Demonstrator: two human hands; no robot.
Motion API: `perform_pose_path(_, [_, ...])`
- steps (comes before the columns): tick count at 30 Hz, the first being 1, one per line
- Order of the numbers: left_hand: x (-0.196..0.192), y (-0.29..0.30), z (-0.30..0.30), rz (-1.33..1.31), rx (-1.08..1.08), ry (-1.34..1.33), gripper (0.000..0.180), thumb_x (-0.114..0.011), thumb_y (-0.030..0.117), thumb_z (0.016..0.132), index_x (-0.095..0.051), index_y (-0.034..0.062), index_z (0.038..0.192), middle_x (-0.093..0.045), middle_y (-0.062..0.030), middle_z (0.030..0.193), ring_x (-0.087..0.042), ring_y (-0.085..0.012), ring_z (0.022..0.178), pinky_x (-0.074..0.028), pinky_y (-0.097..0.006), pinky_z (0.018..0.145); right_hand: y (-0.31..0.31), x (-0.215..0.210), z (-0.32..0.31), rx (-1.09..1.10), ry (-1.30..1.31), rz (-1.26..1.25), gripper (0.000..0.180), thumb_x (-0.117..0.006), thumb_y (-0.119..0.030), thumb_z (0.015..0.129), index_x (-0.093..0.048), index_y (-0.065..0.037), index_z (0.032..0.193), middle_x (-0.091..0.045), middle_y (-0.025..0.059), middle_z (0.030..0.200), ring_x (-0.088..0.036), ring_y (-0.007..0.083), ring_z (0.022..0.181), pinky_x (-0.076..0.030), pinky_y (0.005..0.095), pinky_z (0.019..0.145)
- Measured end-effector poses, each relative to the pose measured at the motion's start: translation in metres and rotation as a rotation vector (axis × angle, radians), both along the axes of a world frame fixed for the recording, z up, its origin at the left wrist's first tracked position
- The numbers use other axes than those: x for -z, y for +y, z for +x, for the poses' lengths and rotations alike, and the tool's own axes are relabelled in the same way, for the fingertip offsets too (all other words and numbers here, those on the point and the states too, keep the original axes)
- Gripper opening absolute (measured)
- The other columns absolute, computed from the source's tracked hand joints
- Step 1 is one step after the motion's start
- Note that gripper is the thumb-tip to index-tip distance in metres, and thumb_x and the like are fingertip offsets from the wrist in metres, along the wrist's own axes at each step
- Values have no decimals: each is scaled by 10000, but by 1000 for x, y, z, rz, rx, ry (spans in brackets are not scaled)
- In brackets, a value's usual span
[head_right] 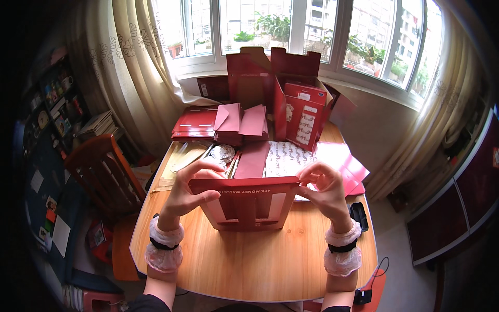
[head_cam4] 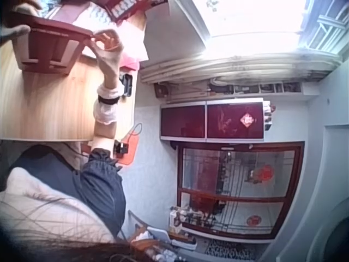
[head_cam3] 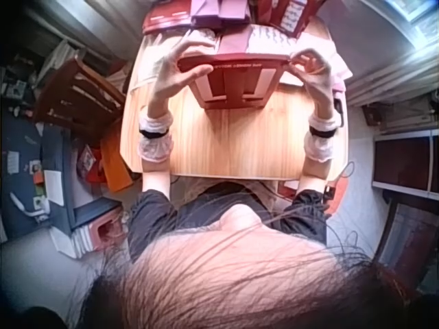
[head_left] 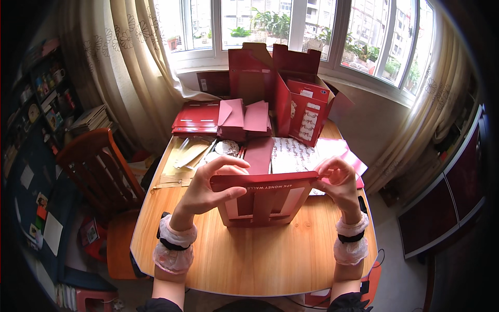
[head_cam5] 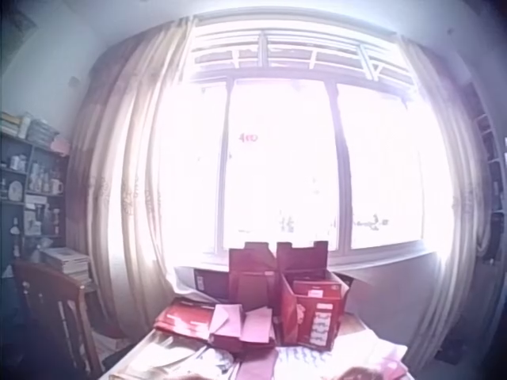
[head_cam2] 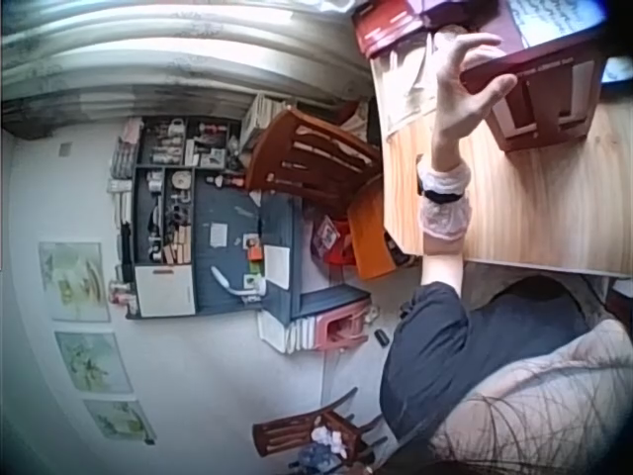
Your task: Fold and assemble red paper money wallets or gift envelopes at a desk.
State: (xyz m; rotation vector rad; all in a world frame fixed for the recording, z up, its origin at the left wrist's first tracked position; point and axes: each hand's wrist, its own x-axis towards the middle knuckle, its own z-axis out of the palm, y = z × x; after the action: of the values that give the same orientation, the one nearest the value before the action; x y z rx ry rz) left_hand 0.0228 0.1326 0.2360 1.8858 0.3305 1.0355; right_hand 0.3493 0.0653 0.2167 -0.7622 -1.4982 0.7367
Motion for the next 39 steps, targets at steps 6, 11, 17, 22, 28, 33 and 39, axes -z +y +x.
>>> perform_pose_path(6, [-7,-16,5,-34,-7,2,245,-743,-12,856,-696,12,1095,-717,-103,1061,-670,-148,1017,-535,-283,873,-7,-7,-2,-6,-88,2,257,-804,52,791,-618,-30,948,-673,56,947,-657,136,917,-525,278,762])
perform_pose_path(11, [-2,-11,5,4,46,-21,189,-712,-85,847,-755,16,1001,-703,-134,1096,-659,-193,1039,-535,-301,880,-8,-6,-1,-15,-35,23,221,-775,44,829,-632,-19,986,-675,56,947,-661,140,902,-537,281,801])
perform_pose_path(17, [0,-7,4,12,75,-76,167,-711,-82,852,-748,-3,995,-715,-150,1090,-658,-219,1043,-523,-337,920,-12,-9,-1,-199,19,-120,167,-706,12,890,-658,7,1050,-653,110,1074,-623,183,1057,-495,351,961])
perform_pose_path(22, [-1,-6,3,-60,124,-122,144,-712,-82,851,-741,-15,975,-716,-159,1076,-662,-224,1054,-526,-343,932,-20,-16,-1,-319,101,-178,101,-646,-22,928,-683,2,1018,-636,138,1141,-592,214,1111,-463,371,991])
perform_pose_path(28, [0,-5,1,-120,129,-138,141,-712,-93,842,-736,-17,958,-717,-172,1059,-665,-240,1069,-525,-350,949,-24,-20,-1,-365,84,-257,129,-601,-86,969,-690,4,996,-643,131,1127,-593,208,1093,-455,345,973])
perform_pose_path(33, [-2,-8,4,-124,180,-163,128,-716,-88,838,-727,-28,951,-719,-184,1063,-665,-251,1080,-523,-361,965,-32,-26,-2,-409,196,-404,108,-645,-87,941,-674,9,979,-654,115,1088,-603,196,1050,-468,333,944])
perform_pose_path(39, [1,-6,6,-134,190,-148,108,-716,-72,841,-714,-37,943,-733,-190,1051,-684,-270,1064,-515,-378,988,-30,-24,-11,-491,235,-401,117,-714,-34,854,-646,-20,949,-618,123,989,-584,196,956,-480,359,902])
